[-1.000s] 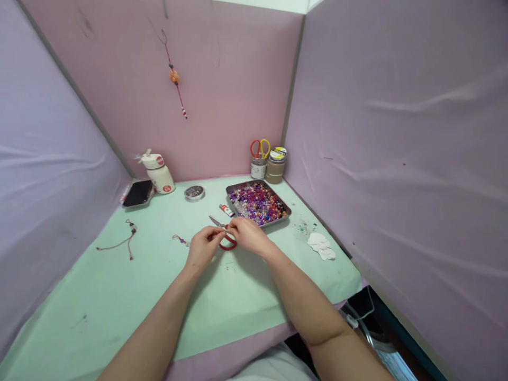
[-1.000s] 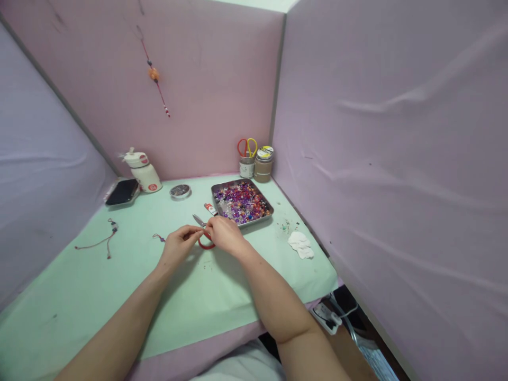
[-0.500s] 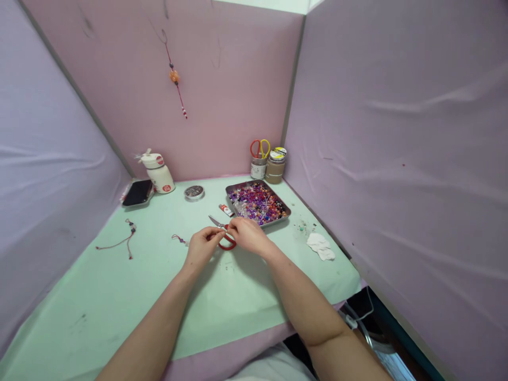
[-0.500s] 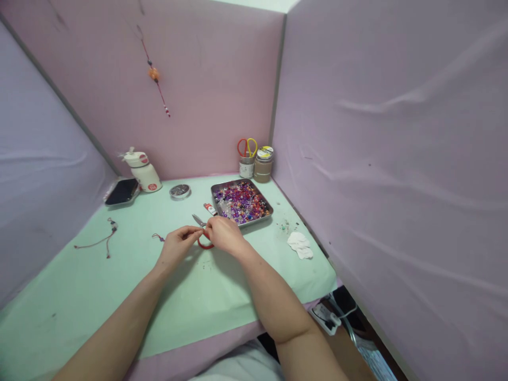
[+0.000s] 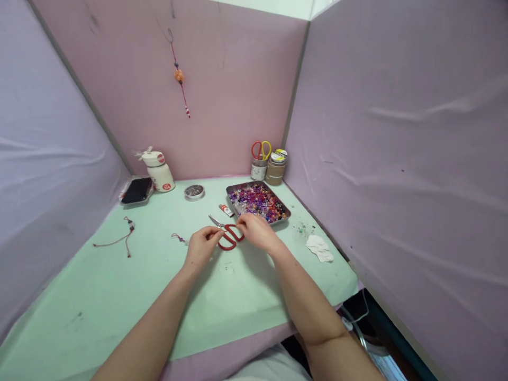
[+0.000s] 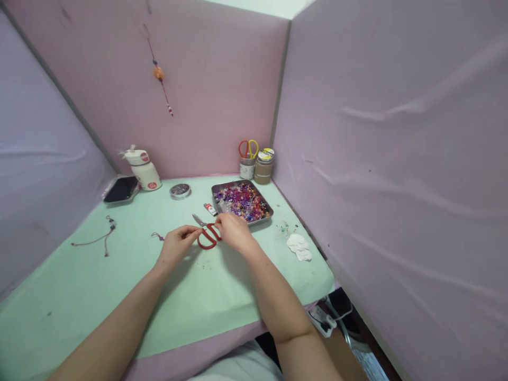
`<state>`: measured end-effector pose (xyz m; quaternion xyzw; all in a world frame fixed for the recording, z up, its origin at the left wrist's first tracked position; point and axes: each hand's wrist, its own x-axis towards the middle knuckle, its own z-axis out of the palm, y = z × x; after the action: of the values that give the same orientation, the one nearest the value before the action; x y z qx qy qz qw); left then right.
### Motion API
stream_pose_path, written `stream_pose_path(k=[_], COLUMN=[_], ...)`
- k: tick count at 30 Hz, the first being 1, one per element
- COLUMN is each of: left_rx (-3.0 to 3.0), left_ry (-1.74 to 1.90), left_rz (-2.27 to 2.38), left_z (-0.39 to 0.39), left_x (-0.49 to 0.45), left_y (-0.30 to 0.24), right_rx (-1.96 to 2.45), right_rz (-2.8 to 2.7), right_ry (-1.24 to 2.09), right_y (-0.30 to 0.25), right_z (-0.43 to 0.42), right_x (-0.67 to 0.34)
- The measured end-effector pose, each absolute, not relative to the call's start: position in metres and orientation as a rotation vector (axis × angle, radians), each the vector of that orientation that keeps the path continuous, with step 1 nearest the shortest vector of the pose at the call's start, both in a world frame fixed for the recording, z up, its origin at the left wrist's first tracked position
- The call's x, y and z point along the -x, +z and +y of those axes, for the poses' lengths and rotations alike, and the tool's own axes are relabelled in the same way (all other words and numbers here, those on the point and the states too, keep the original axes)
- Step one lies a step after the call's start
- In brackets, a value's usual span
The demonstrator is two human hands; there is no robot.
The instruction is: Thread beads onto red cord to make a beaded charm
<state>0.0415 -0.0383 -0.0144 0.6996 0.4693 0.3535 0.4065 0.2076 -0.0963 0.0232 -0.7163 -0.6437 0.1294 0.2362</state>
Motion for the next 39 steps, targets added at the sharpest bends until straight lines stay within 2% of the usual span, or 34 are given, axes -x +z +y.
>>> stream_pose_path(k=[6,11,20,32,39], left_rx=[-1.725,-1.71,-1.712,-1.691,-1.696], left_ry=[0.899,0.907,0.924,0.894,0.884], left_rz=[1.202,1.203,1.215,1.223,1.224], left_z=[-0.04,-0.04,-0.035,-0.036,-0.036], left_x=[-0.041,-0.041,-0.039,-0.039,-0.04], left_y=[-0.011,-0.012,-0.019,-0.019,-0.018], right_rx=[2.219,2.271,2.23,2.248,2.099], right_rz=[-1.593,-1.725,-2.042,-2.074,-2.132], right_ry=[0.07,-0.062,0.007,0.017,0.059], right_y=[0.054,0.045,0.004,0.001,0.005], right_z=[-0.107,-0.068,-0.01,-0.004,-0.017], right_x=[-0.264,-0.305,-0.313,-0.315,-0.301])
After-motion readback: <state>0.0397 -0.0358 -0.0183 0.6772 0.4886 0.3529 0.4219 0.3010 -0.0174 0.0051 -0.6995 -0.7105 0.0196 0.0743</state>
